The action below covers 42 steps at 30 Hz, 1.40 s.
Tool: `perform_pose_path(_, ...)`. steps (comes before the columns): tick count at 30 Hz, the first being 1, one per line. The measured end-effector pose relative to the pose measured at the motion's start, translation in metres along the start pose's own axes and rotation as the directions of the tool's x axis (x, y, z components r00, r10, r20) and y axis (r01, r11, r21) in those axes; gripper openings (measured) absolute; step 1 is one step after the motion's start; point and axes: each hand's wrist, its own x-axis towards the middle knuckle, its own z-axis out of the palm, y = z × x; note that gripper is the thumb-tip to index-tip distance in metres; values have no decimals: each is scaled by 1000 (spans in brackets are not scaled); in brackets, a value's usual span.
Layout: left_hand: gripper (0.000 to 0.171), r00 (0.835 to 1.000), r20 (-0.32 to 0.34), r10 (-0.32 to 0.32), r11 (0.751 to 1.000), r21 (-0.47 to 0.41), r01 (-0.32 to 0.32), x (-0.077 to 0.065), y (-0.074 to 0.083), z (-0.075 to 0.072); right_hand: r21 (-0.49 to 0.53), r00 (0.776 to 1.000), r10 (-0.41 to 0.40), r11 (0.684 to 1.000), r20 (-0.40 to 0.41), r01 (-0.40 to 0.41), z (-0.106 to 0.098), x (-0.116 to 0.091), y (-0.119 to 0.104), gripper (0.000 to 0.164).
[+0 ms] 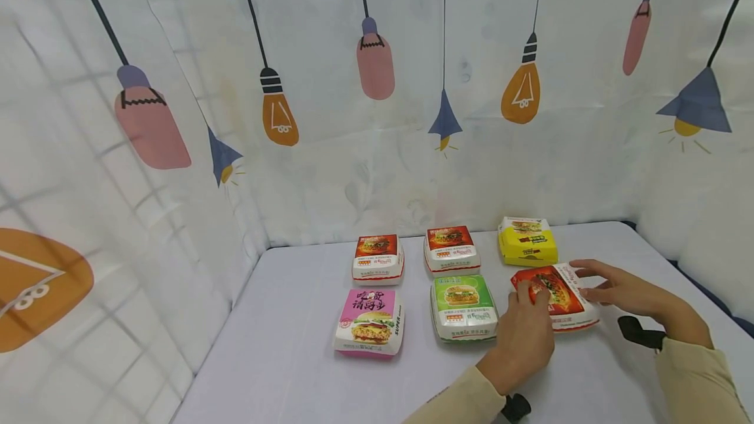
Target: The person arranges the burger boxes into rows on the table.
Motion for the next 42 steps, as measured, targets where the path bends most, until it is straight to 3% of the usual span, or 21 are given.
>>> perform_pose_path(13,59,1000,14,7,1000,-20,-6,1,-1,0,-1,1000,8,1000,18,-8,1,0,-1,78)
perform_pose_path(23,57,998,51,-26,997,-66,29,2,1,-1,-3,1000,17,1000,15,-17,1,3,2,77)
perform_pose_path(29,57,994,95,-46,997,-57,51,2,2,-2,-13,1000,17,1000,14,-17,0,2,1,75)
perform_pose_path(42,63,993,106,-45,998,-39,50,1,2,-2,-23,1000,19,1000,-6,-19,0,1,2,73)
